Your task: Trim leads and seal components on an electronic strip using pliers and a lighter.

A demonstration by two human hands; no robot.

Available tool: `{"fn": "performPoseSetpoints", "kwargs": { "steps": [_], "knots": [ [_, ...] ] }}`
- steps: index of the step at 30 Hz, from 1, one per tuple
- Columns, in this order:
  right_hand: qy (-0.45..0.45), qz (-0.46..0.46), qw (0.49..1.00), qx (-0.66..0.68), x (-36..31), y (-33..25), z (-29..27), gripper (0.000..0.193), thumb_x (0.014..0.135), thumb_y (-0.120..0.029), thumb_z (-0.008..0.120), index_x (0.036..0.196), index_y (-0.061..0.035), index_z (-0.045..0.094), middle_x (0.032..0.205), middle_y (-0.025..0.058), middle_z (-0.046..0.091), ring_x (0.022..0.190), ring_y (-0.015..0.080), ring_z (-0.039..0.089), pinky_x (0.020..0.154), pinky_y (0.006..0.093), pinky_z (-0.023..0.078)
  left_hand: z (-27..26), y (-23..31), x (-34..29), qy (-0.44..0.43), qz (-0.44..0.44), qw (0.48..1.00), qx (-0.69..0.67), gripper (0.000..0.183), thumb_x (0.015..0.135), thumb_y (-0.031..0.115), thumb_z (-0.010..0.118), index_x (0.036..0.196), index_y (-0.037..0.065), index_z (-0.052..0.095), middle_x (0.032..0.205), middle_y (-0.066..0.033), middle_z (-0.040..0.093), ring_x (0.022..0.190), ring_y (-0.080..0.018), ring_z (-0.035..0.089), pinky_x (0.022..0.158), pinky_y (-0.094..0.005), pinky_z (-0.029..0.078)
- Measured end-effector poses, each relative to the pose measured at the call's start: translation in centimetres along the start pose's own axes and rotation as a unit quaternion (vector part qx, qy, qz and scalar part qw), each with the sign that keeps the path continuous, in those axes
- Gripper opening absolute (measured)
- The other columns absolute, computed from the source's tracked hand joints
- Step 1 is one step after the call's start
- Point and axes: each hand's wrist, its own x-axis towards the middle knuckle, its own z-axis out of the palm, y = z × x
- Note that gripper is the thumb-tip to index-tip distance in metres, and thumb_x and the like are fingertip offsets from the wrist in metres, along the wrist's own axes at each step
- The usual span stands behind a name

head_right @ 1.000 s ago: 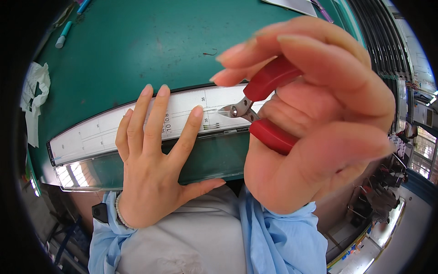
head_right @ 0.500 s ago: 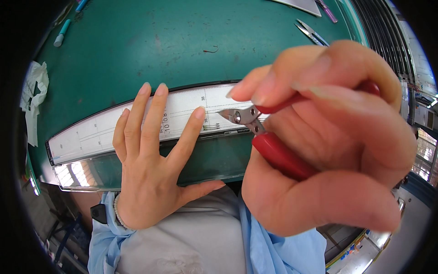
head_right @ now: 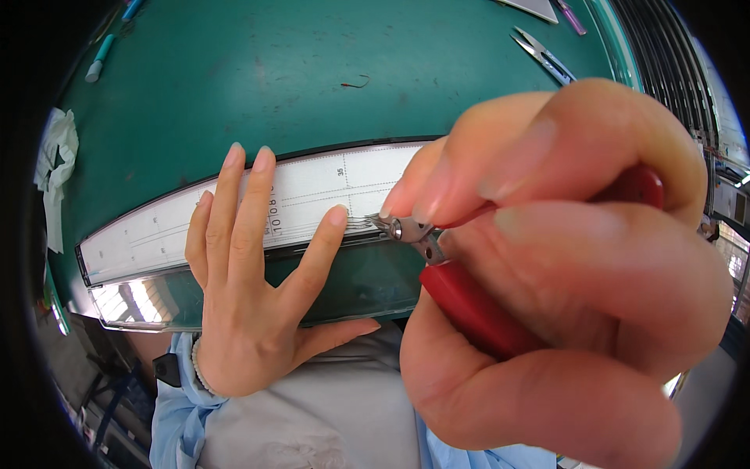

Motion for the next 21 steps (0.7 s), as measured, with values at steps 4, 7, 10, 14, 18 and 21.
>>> {"fn": "performPoseSetpoints", "kwargs": {
  "steps": [4, 7, 10, 14, 18, 21],
  "knots": [
    [-0.042, -0.005, 0.998, -0.040, 0.1, -0.2, -0.6, 0.060, 0.104, -0.054, 0.027, 0.120, -0.0040, 0.057, 0.103, 0.0161, 0.042, 0.076, 0.0215, 0.048, 0.055, 0.0314, 0.048, 0.0, 0.1, 0.0, -0.004, -0.003, 1.000, 0.000, 0.080, 0.065, 0.055, 0.077, 0.133, 0.017, 0.059, 0.149, -0.0336, 0.032, 0.136, -0.0520, 0.033, 0.108, -0.0582, 0.024],
    [0.006, -0.008, 0.999, -0.036, -0.2, -0.3, 0.1, 0.060, 0.103, -0.054, 0.028, 0.120, -0.0051, 0.058, 0.102, 0.0150, 0.042, 0.077, 0.0214, 0.048, 0.055, 0.0313, 0.049, 0.1, 0.1, 0.0, -0.003, -0.002, 1.000, 0.001, 0.079, 0.066, 0.056, 0.076, 0.133, 0.017, 0.059, 0.149, -0.0335, 0.031, 0.136, -0.0521, 0.033, 0.107, -0.0584, 0.024],
    [0.015, -0.010, 0.999, -0.034, -0.3, -0.3, 0.5, 0.059, 0.103, -0.055, 0.029, 0.121, -0.0061, 0.058, 0.103, 0.0148, 0.042, 0.077, 0.0212, 0.048, 0.054, 0.0310, 0.049, 0.1, 0.1, 0.0, -0.003, -0.003, 1.000, 0.003, 0.079, 0.067, 0.056, 0.075, 0.133, 0.017, 0.058, 0.149, -0.0333, 0.031, 0.136, -0.0522, 0.033, 0.107, -0.0587, 0.024],
    [-0.006, -0.021, 0.999, -0.032, -0.2, -0.1, 0.1, 0.060, 0.103, -0.055, 0.027, 0.122, -0.0064, 0.057, 0.105, 0.0155, 0.043, 0.077, 0.0211, 0.048, 0.054, 0.0304, 0.049, 0.1, 0.0, 0.0, -0.004, -0.004, 1.000, 0.005, 0.079, 0.067, 0.056, 0.075, 0.133, 0.017, 0.058, 0.149, -0.0332, 0.031, 0.136, -0.0524, 0.033, 0.107, -0.0591, 0.024],
    [-0.014, -0.024, 0.999, -0.040, -0.3, -0.1, 0.3, 0.061, 0.104, -0.055, 0.025, 0.123, -0.0070, 0.057, 0.106, 0.0161, 0.044, 0.076, 0.0213, 0.048, 0.054, 0.0294, 0.049, 0.1, 0.0, 0.0, -0.004, -0.003, 1.000, 0.005, 0.079, 0.067, 0.057, 0.075, 0.133, 0.018, 0.058, 0.150, -0.0334, 0.031, 0.137, -0.0523, 0.033, 0.108, -0.0588, 0.023],
    [-0.031, -0.020, 0.998, -0.043, -0.2, -0.2, 0.0, 0.060, 0.104, -0.054, 0.025, 0.123, -0.0077, 0.057, 0.107, 0.0158, 0.044, 0.077, 0.0214, 0.047, 0.055, 0.0294, 0.049, 0.0, 0.0, 0.0, -0.007, -0.004, 1.000, 0.006, 0.078, 0.068, 0.057, 0.075, 0.133, 0.017, 0.058, 0.150, -0.0336, 0.031, 0.137, -0.0523, 0.033, 0.108, -0.0586, 0.023]
  ]
}}
